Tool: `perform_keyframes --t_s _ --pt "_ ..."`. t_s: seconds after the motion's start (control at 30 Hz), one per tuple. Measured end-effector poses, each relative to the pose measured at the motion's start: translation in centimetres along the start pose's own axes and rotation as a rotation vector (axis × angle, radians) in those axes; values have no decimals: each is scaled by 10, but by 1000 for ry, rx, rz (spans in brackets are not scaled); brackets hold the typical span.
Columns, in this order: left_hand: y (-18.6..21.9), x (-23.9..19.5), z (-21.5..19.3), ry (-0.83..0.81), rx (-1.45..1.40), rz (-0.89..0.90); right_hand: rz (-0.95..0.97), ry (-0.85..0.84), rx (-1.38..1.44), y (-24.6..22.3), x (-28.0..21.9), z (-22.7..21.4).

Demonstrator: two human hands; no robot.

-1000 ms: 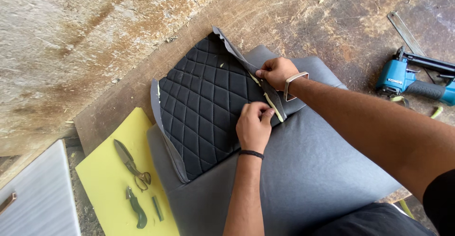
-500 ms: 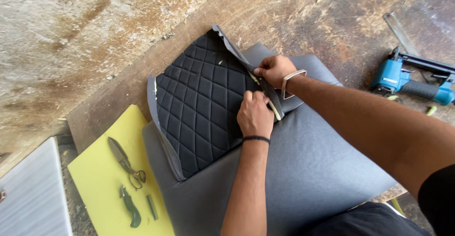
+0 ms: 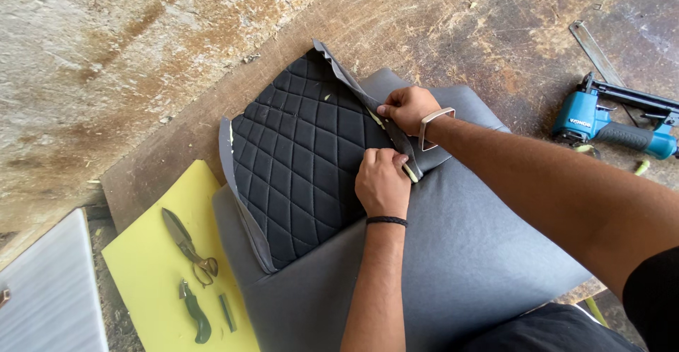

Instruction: The person smooths and aligns a gray quilted seat cover over a cushion, then peels back the cover to remove excess foam from the edges. The person uses hands to press and adjust the cover and removes foam pieces by hand.

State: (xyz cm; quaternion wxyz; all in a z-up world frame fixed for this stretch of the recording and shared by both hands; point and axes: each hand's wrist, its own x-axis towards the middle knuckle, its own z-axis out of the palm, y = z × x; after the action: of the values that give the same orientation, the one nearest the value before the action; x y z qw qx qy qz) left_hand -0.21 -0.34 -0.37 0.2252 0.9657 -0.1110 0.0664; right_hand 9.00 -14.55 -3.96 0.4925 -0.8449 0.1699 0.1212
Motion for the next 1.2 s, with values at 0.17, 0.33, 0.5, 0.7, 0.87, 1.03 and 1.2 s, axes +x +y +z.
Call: perform_keyframes --t_s 0.17,0.33,0.5,0.7,0.87,1.03,1.2 --pt "-2 -5 -11 -138 128 116 4 -12 25 -4 1 1" --pt "1 -29 -36 -271 -26 183 9 -16 19 -3 3 5" --pt "0 -27 -36 -230 -463 -244 -2 -2 15 1 0 2" --pt "-32 2 -35 102 -256 20 168 -55 63 -18 -8 -6" --pt "-50 38 -16 -261 85 144 15 31 -253 -39 -1 1" --pt "-65 76 -2 -351 99 207 -159 89 -438 -66 62 16" --pt "-83 125 27 -371 66 56 141 -110 -536 -75 122 26"
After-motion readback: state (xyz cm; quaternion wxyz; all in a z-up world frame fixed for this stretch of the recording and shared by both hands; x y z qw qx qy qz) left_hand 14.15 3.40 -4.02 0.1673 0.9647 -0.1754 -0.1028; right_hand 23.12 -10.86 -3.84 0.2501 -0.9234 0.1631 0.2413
